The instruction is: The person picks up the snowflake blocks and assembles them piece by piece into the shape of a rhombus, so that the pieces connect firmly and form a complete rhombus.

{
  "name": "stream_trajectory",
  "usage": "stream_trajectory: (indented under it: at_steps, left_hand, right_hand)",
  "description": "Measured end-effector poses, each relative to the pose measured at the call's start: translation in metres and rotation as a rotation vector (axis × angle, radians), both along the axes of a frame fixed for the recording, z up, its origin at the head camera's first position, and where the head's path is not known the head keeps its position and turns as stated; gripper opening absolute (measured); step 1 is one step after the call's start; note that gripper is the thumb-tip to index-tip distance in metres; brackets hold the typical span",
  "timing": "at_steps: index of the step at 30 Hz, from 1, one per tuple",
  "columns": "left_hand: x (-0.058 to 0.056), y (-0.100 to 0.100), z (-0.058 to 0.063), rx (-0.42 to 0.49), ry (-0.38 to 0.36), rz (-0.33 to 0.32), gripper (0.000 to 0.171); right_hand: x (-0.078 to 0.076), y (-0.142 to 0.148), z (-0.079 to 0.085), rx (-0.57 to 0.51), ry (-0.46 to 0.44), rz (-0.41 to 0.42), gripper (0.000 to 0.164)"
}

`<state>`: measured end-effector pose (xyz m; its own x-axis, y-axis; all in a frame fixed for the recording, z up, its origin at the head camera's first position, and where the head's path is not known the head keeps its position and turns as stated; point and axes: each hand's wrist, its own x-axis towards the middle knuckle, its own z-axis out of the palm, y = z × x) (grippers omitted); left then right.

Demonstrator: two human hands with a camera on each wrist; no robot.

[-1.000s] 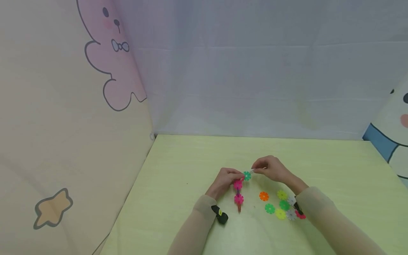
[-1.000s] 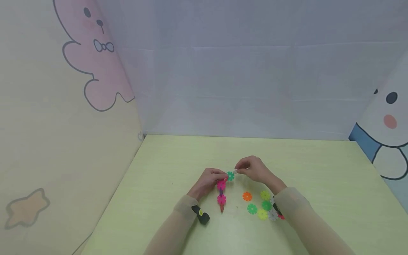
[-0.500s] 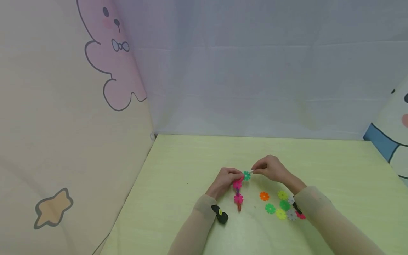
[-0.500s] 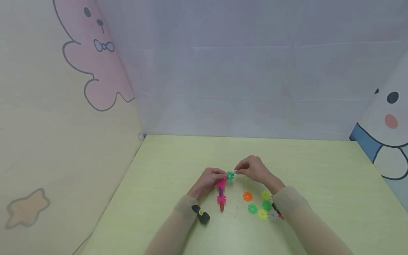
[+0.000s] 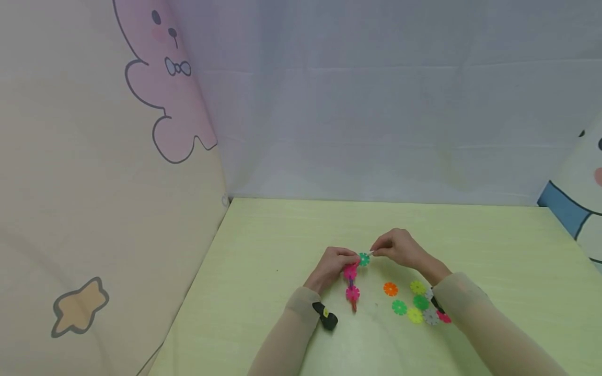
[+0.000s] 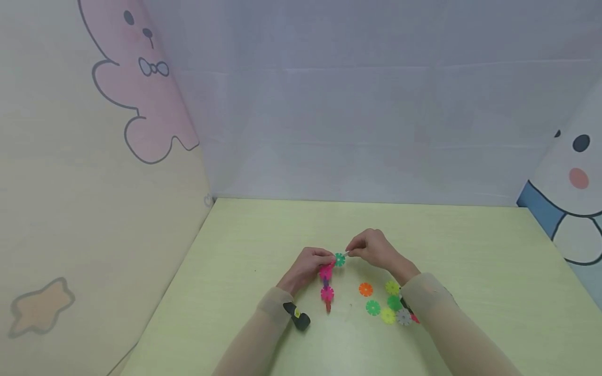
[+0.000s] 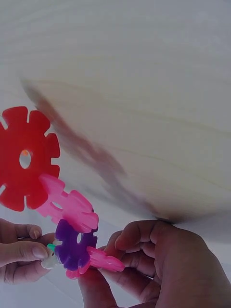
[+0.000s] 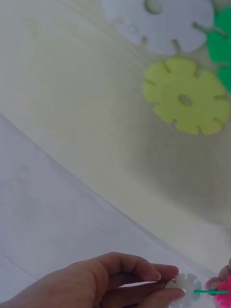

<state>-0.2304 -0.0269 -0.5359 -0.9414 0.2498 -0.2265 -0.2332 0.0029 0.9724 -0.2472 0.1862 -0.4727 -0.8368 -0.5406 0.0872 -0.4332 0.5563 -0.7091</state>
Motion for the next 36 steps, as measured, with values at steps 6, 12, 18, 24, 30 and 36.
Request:
stream_trajectory:
  at_steps: [6, 12, 18, 24, 30, 36]
  left_hand:
    - [0.0009, 0.0005, 0.0005, -0.001, 0.0, 0.008, 0.014]
    - [0.0009, -0.0008, -0.0003, 0.014, -0.001, 0.012, 0.016]
    - [0.0015, -0.0025, 0.0003, 0.048, -0.002, -0.004, 0.014]
    - [-0.0001, -0.001, -0.0015, 0.053, 0.002, -0.022, 0.014]
    - [-0.0007, 0.001, -0.0029, 0.042, 0.002, -0.019, 0.016]
    - [0.001, 0.0013, -0.0017, 0.05, -0.012, -0.009, 0.016]
  right_hand:
    - [-0.0017, -0.0011, -0.0022, -0.001, -0.002, 0.019, 0.006]
    - [-0.0016, -0.0024, -0.0053, -0.021, -0.009, 0.007, 0.005]
    - [0.0008, -0.0027, -0.0053, -0.048, -0.033, 0.022, 0.005]
    - [0.0017, -0.0028, -0.0058, -0.053, -0.015, 0.033, 0.008]
    - [0.0031, -0.0026, -0.0063, -0.059, -0.038, 0.017, 0.011]
    - [0.0061, 0.003, -0.0025, -0.034, -0.003, -0.015, 0.019]
